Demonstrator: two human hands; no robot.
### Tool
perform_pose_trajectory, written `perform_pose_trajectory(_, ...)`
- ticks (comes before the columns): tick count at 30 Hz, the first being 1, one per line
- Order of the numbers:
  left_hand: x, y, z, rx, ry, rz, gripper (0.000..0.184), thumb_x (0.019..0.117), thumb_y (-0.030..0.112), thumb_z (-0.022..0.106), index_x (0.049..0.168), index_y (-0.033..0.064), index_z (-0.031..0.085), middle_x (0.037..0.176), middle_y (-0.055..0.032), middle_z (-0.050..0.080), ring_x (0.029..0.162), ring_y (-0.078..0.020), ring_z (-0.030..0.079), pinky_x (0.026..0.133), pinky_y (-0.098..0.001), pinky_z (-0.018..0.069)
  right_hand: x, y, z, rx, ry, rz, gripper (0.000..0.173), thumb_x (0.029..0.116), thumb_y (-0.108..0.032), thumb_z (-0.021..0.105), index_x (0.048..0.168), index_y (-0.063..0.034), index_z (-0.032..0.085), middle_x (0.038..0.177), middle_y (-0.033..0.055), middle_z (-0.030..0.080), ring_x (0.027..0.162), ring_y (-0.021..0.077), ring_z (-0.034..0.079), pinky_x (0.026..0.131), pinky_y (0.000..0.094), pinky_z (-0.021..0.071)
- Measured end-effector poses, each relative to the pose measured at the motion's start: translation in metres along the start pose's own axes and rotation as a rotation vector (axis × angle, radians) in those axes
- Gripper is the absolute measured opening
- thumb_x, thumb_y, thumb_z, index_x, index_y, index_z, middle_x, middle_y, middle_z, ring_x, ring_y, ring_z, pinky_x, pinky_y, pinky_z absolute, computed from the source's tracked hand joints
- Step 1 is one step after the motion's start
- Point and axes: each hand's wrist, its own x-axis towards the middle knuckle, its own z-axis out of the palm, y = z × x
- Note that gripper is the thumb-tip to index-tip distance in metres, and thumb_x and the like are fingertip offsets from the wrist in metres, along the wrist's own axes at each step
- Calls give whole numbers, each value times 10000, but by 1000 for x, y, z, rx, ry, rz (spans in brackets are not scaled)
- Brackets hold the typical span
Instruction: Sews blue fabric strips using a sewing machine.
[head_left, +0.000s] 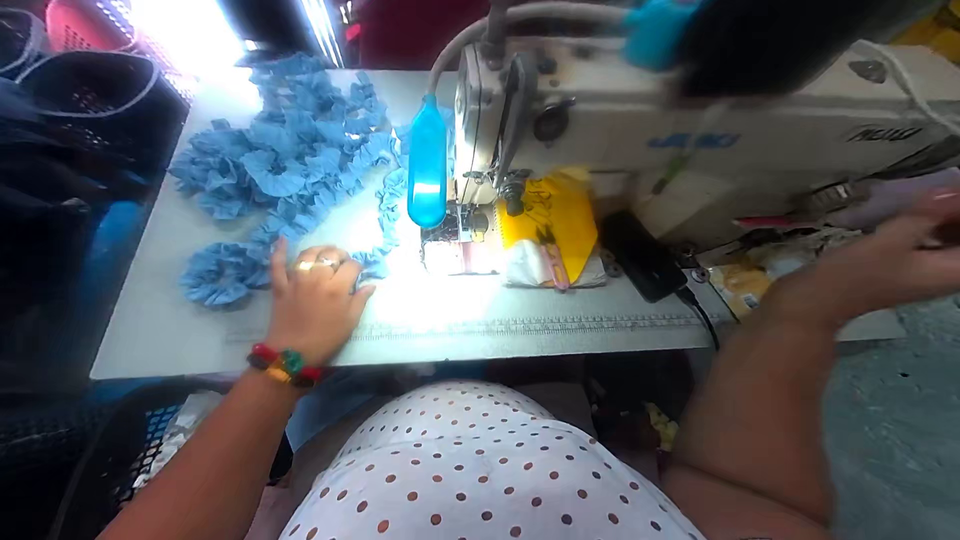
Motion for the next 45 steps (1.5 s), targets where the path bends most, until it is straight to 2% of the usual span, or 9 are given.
perform_pose_trajectory(2, 5, 2, -3, 11, -3, -29, 429, 978, 436, 609, 1063, 30, 722, 1226, -221, 649, 1319, -462, 510, 1152, -764, 135, -54, -43, 13, 37, -313, -148, 337, 1089, -185, 488, 1263, 100, 536, 1146, 80, 640, 1018, 41, 623, 906, 243, 532)
perform_pose_trajectory(9, 14, -12, -29, 49, -153, -16, 272, 950, 294, 725, 1112, 77, 746, 1333, -195, 623, 1384, -432, 467, 1171, -735, 154, -123, -88, 76, -278, -1040, -251, 425, 1047, -282, 588, 1360, 5, 616, 1317, 260, 622, 1251, 484, 553, 1039, 654, 434)
perform_pose_trajectory(17, -10, -48, -39, 17, -133, -252, 459, 956, 437, 692, 1159, 25, 705, 1357, -253, 592, 1373, -484, 451, 1157, -732, 183, -128, -92, 73, -274, -1030, -240, 360, 1068, -184, 536, 1374, -13, 614, 1301, 256, 636, 1233, 457, 595, 1027, 625, 471)
perform_pose_trajectory(23, 1, -20, -25, -188, 123, 42, 319, 988, 227, 632, 1234, 36, 699, 1319, -220, 634, 1297, -438, 545, 1097, -611, 392, -130, -100, 69, -403, -1005, -274, 325, 1058, -99, 465, 1296, 48, 631, 1152, 316, 663, 1097, 501, 650, 891, 654, 525)
perform_pose_trajectory(28, 11, -14, -6, -192, -13, 54, 377, 1016, 235, 600, 1343, 55, 650, 1403, -184, 608, 1356, -376, 533, 1186, -567, 321, -131, -93, 72, -441, -981, -281, 330, 1075, -148, 456, 1274, 33, 648, 1183, 298, 655, 1145, 499, 623, 916, 646, 515)
perform_pose_trajectory(32, -48, -12, -15, -429, 343, 37, 241, 1004, 164, 573, 1118, 29, 737, 1101, -164, 718, 1093, -295, 661, 982, -445, 508, -133, -76, 70, -392, -988, -343, 415, 1093, -280, 437, 1264, 20, 669, 1217, 292, 651, 1208, 512, 579, 967, 674, 475)
perform_pose_trajectory(36, -146, -10, -5, -551, 223, -212, 211, 978, 154, 579, 1031, 8, 722, 909, -107, 711, 765, -147, 662, 729, -335, 570, -135, -80, 56, -288, -935, -370, 451, 1084, -327, 457, 1329, 2, 643, 1317, 291, 613, 1257, 505, 548, 1053, 659, 415)
perform_pose_trajectory(41, -225, -37, 60, -577, -74, -530, 264, 973, 139, 678, 1202, 8, 698, 1246, -206, 663, 1174, -357, 635, 1032, -558, 488, -153, -112, 35, 21, -856, -483, 320, 1029, -209, 570, 1240, -9, 705, 1222, 264, 651, 1154, 407, 614, 992, 514, 490)
perform_pose_trajectory(45, -213, -34, 69, -503, -201, -497, 355, 900, 218, 785, 1191, 27, 713, 1212, -248, 662, 1191, -450, 598, 1038, -645, 442, -169, -143, 27, 217, -947, -586, 281, 1017, -185, 585, 1180, -3, 724, 1180, 216, 680, 1114, 353, 626, 967, 471, 495)
